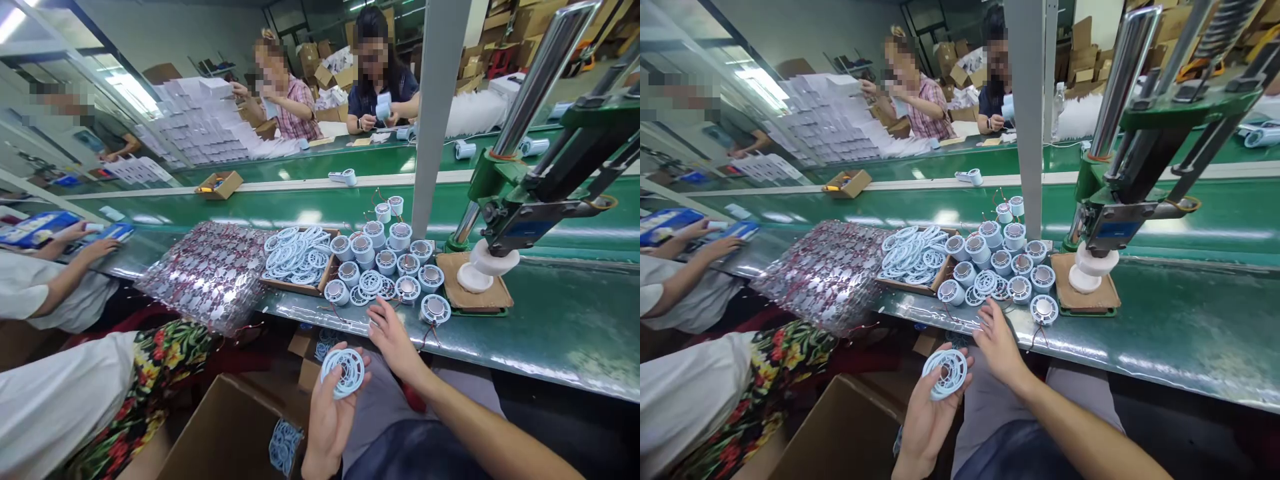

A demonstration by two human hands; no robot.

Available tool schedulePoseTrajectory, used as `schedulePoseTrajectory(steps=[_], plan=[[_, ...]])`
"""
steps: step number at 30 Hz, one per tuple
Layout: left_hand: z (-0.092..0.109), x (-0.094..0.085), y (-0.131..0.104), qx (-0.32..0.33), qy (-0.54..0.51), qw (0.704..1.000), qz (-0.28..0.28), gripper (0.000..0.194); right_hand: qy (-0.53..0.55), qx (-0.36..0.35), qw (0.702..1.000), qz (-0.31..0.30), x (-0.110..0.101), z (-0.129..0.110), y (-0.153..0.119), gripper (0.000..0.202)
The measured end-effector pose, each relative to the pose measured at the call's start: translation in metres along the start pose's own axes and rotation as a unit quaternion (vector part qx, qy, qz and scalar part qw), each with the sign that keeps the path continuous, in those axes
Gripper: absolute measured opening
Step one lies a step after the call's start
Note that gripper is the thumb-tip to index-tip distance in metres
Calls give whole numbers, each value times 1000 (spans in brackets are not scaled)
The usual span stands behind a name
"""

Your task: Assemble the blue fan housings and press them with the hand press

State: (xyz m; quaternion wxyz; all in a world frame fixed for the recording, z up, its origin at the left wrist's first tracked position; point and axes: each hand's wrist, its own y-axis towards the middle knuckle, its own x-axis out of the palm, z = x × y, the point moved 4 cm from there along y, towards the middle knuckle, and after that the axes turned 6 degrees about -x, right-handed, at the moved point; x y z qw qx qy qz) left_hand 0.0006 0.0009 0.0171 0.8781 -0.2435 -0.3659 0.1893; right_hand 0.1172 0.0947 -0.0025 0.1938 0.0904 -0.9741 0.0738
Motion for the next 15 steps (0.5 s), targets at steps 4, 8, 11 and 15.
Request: schedulePoseTrajectory(steps=[4,8,11,15], plan=[[2,9,0,-29,-28,999,-26,35,-44,-10,998,-34,-5,-12,-10,56],[1,25,-6,-63,-49,992,-95,33,-155,-70,977,-126,-8,-53,-40,42],[-6,36,-14,-85,-54,984,-145,37,-258,-118,933,-222,-7,-77,-65,62],[-13,44,-22,-80,-52,982,-165,38,-291,-142,921,-219,-11,-83,-78,71]])
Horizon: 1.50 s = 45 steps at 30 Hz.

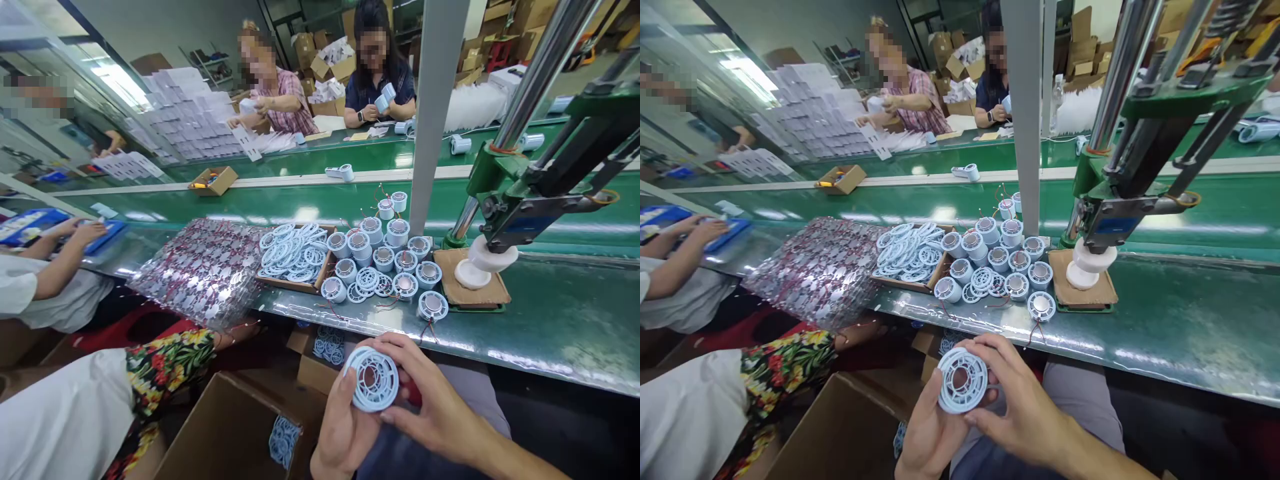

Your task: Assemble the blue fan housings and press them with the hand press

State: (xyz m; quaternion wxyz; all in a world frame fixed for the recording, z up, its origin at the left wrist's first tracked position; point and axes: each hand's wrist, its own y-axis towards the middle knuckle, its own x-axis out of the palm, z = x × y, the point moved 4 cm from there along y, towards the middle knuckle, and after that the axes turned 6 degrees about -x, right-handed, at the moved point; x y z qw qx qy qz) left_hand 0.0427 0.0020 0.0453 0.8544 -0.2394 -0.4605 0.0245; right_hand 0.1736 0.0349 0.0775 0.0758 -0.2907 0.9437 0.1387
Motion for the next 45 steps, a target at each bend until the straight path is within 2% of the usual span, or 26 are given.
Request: schedulePoseTrajectory(steps=[4,5,7,9,11,13,17,23,29,34,45], plan=[[1,10,-2,0,36,999,-18,43,-87,-146,980,105,-8,-1,-5,41],[3,12,-2,5,46,999,-14,43,-94,-158,975,128,-10,-1,-6,30],[4,14,-2,17,63,998,8,41,-63,-108,980,155,-13,4,-6,23],[3,13,-3,24,74,996,42,40,26,-5,985,169,-14,11,-4,28],[2,12,-5,24,82,994,73,42,128,87,972,175,-11,16,-3,38],[1,12,-8,27,91,991,95,45,201,141,953,180,-7,20,-2,47],[2,16,-12,41,116,987,103,49,282,172,928,172,-1,23,-2,44],[7,20,-15,80,139,982,102,46,407,154,894,103,1,21,-6,50],[8,25,-19,93,122,982,105,46,424,133,893,77,-1,18,-10,57],[10,30,-21,103,129,981,103,46,468,136,871,61,5,20,-11,58],[8,24,-24,100,194,975,26,58,517,123,846,41,4,20,-9,55]])
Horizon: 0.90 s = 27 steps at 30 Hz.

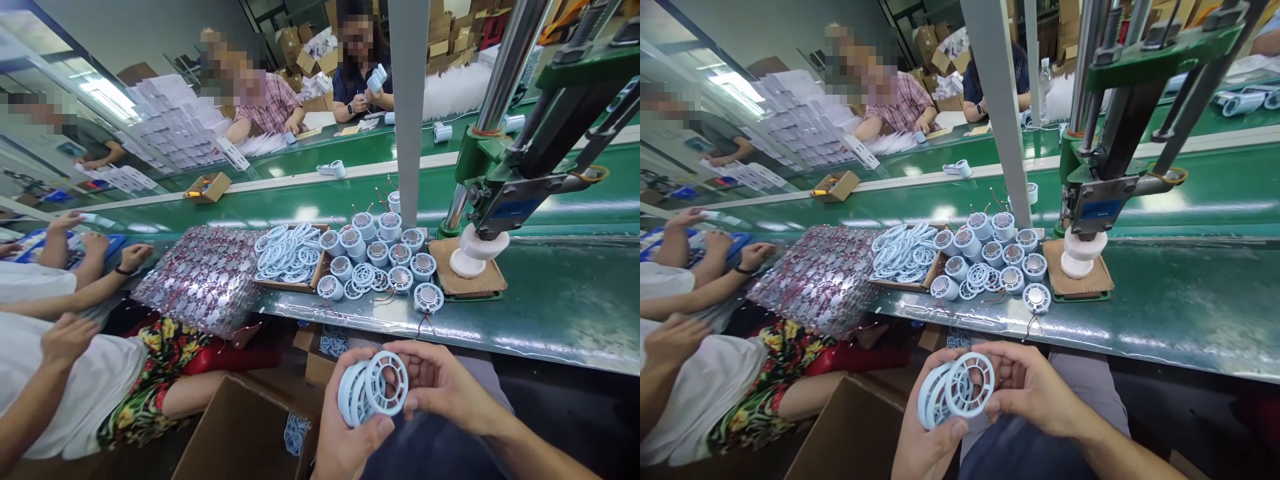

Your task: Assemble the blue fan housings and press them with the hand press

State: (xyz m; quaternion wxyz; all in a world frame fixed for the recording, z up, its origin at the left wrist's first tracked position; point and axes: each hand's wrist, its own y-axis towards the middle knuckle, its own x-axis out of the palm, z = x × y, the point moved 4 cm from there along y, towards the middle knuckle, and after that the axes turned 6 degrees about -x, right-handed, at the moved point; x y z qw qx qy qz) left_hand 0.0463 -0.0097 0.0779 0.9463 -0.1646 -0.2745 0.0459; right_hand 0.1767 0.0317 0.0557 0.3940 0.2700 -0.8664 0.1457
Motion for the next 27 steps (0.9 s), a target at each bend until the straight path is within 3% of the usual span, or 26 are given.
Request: schedulePoseTrajectory(steps=[6,13,19,27], plan=[[0,0,3,16,1,994,-105,57,21,-11,1000,-19,1,2,2,56],[2,5,5,-8,-41,989,-140,54,33,-26,999,-7,4,4,1,57],[2,7,7,-17,-60,990,-128,52,29,-27,999,6,2,6,1,60],[0,-3,8,-41,-79,994,-65,48,31,0,999,26,0,11,3,58]])
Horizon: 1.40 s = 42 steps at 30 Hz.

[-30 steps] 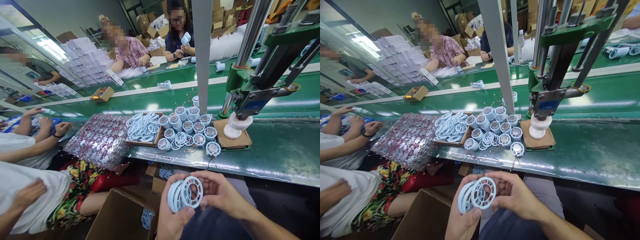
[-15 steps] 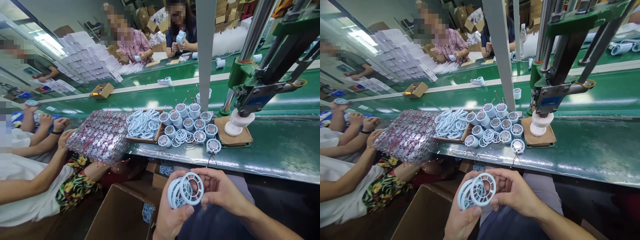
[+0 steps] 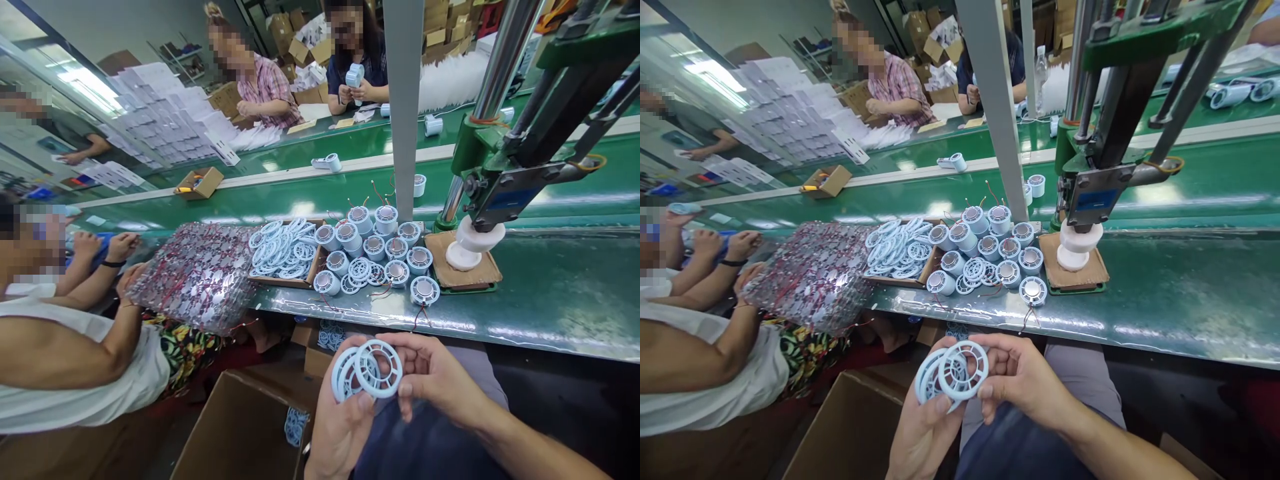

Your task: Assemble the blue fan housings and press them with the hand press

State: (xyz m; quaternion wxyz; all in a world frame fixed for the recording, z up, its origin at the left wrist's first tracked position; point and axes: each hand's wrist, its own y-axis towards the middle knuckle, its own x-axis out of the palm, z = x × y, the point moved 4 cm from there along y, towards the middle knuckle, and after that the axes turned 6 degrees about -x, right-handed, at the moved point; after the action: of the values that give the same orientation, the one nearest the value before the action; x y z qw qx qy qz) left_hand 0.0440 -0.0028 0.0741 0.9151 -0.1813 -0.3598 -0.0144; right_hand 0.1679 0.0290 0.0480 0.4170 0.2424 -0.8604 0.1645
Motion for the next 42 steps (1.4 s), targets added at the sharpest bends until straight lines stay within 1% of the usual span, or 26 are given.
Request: schedulePoseTrajectory(steps=[3,7,12,14,17,20,23,27,32,34,37,39,42], plan=[[0,-2,-1,-1,-6,1000,20,49,-1,0,1000,15,0,1,1,58],[-1,-2,-2,-1,1,1000,25,51,-4,-10,1000,26,2,2,1,55],[-3,-9,-1,-8,-3,999,35,52,-37,-53,997,44,8,0,-4,58],[-5,-12,-1,-18,-4,999,34,52,-47,-66,996,41,11,0,-6,56],[-7,-16,-3,-21,4,999,37,52,-59,-67,996,29,13,2,-8,54],[-7,-19,-6,-2,16,999,51,50,-65,-70,995,13,13,3,-9,54],[-5,-18,-6,15,12,998,52,48,-103,-89,991,0,13,1,-11,52],[-4,-12,-5,6,6,999,42,44,-187,-125,974,-12,16,-5,-15,45],[-3,-10,-6,20,10,999,29,41,-275,-176,945,-24,19,-11,-20,41],[-2,-11,-7,34,27,999,30,41,-316,-201,927,-28,20,-15,-21,38],[-2,-11,-8,51,47,997,23,40,-379,-246,891,-47,23,-22,-24,36],[-1,-10,-7,57,55,997,10,37,-400,-265,875,-64,26,-25,-25,37],[0,-10,-7,61,68,996,-6,35,-407,-270,870,-69,29,-25,-26,36]])
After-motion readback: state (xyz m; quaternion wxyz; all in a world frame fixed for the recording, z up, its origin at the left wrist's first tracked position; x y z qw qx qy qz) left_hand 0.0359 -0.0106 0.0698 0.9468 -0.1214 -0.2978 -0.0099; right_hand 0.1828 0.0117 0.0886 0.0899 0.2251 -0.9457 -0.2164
